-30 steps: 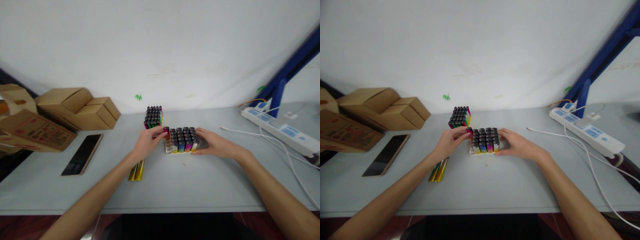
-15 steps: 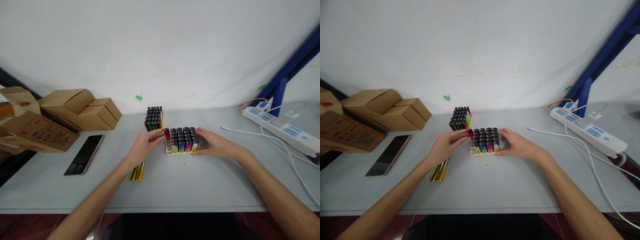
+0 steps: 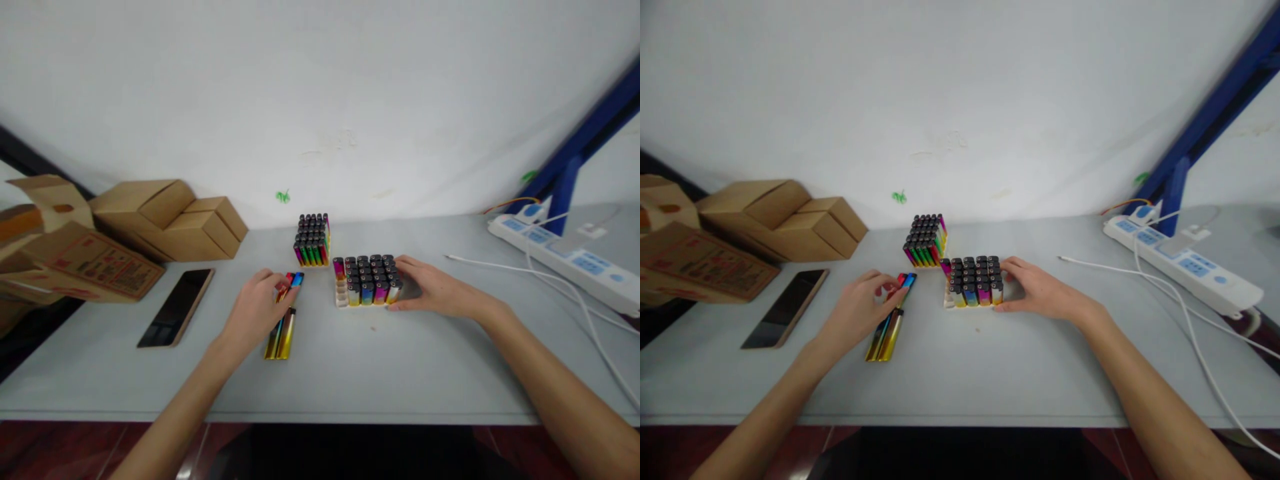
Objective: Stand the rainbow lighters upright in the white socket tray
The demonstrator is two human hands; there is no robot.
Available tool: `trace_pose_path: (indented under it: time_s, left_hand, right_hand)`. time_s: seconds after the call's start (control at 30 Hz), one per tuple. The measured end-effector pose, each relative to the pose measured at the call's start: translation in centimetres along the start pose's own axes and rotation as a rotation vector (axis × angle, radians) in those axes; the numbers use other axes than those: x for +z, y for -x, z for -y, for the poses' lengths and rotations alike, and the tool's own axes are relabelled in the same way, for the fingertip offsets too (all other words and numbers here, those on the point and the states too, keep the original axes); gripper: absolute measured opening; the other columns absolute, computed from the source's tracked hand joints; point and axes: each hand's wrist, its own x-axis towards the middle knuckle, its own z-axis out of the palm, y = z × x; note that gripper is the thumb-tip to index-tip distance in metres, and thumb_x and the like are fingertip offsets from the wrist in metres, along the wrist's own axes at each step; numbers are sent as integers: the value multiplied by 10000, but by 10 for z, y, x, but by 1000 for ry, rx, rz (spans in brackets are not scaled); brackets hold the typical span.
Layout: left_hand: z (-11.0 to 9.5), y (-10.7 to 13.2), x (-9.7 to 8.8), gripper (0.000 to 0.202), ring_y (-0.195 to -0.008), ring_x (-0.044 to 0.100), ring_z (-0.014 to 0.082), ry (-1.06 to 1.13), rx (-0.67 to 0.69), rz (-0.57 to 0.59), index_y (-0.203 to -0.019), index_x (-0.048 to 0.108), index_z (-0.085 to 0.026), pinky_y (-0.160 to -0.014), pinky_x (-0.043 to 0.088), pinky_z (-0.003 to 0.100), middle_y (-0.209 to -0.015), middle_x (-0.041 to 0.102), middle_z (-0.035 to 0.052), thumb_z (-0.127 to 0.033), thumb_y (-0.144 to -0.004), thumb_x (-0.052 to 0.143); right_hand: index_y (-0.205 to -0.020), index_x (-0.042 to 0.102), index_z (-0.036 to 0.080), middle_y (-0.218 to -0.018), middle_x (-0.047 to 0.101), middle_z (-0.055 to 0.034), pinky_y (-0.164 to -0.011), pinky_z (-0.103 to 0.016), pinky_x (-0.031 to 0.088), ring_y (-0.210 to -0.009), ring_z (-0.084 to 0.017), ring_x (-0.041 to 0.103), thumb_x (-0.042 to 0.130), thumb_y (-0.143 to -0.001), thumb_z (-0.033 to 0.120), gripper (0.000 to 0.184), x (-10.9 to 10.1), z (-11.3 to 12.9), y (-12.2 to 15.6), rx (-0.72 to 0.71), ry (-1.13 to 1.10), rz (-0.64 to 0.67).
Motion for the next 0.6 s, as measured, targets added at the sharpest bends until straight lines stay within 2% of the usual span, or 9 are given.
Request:
trace_pose_path:
  time_s: [0.13,0.27,0.43,0.6]
  left_hand:
    - [-14,-10,7,318,-943,634,304,-111,-20,87,-944,728,-144,-863,494,414,-947,657,132,-390,-969,527]
    - [-18,-20,10,255,-904,623,299,-138,-22,130,-906,688,-136,-844,490,416,-948,643,141,-347,-949,551]
    - [-17,-27,12,261,-805,610,265,39,-8,123,-860,633,-169,-762,482,387,-901,639,101,-422,-919,607]
    - [-29,-27,3,305,-720,601,226,269,34,93,-779,540,-203,-687,462,354,-774,629,47,-438,-974,531]
  right_hand:
    - [-1332,555,224,-1238,600,-109,-994,-464,539,-1103,-299,627,768,-838,544,626,0,-2,0,-2,4,17]
    - [-1377,533,220,-1264,589,-120,-1041,-489,516,-1143,-310,615,762,-845,547,666,1,-2,-1,-2,16,20]
    - [-1378,545,227,-1274,591,-114,-1048,-486,514,-1146,-305,621,776,-834,539,668,0,0,-1,5,-3,17]
    - [-1387,556,226,-1268,600,-109,-1042,-469,515,-1159,-303,612,788,-825,526,679,-1,3,-1,4,-9,4]
